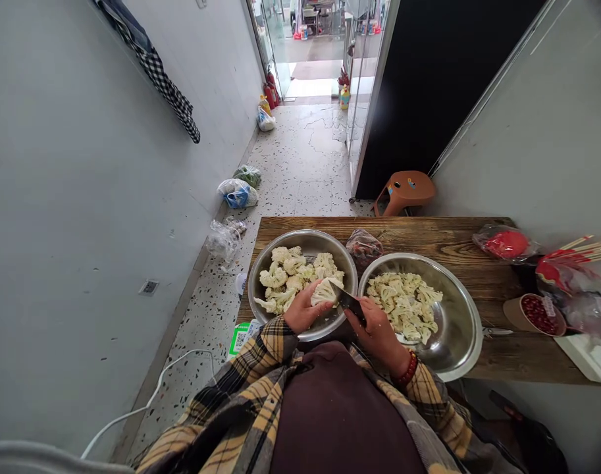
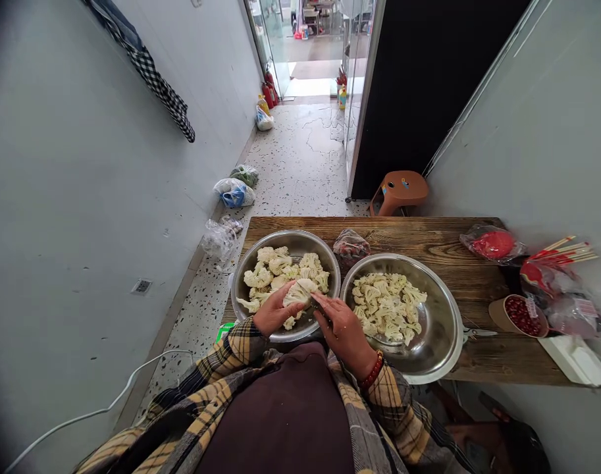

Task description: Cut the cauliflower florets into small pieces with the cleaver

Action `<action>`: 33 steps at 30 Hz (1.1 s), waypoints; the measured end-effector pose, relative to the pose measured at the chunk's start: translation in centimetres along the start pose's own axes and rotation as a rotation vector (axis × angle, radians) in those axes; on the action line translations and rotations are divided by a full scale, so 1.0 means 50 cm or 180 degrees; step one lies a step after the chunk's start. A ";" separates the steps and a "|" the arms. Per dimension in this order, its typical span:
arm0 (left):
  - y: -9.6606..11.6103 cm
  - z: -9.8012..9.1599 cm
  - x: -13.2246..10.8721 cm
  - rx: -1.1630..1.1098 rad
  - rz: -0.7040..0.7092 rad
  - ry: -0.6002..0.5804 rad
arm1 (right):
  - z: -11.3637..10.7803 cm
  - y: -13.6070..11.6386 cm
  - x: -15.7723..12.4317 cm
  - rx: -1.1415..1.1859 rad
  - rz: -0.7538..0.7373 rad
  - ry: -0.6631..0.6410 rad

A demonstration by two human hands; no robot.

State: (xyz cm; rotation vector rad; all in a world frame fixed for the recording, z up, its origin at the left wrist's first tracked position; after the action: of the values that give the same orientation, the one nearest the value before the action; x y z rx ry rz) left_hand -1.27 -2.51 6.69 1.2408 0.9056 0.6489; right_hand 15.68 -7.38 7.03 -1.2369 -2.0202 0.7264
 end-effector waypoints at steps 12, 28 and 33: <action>-0.002 0.008 0.012 0.0527 -0.0024 0.0236 | -0.010 0.017 -0.028 0.0128 0.0097 -0.0029; -0.032 0.061 0.041 0.1418 -0.0102 0.0106 | -0.031 0.054 -0.040 0.0086 0.0146 0.0155; -0.019 0.087 0.040 0.1295 -0.0010 -0.0008 | -0.021 0.068 -0.052 0.0097 0.0260 0.0137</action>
State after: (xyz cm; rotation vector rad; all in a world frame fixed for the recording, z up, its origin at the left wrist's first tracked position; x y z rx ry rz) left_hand 3.44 -3.30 5.61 1.5995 1.0708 0.4721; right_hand 19.23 -8.26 4.58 -1.3128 -1.9264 0.7600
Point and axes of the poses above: each hand's wrist, its own x-axis towards the middle knuckle, its own z-axis out of the palm, y = z × x, the point moved 3 cm from there along x, towards the middle knuckle, and after that the axes turned 8 degrees about -y, right-handed, at the moved point
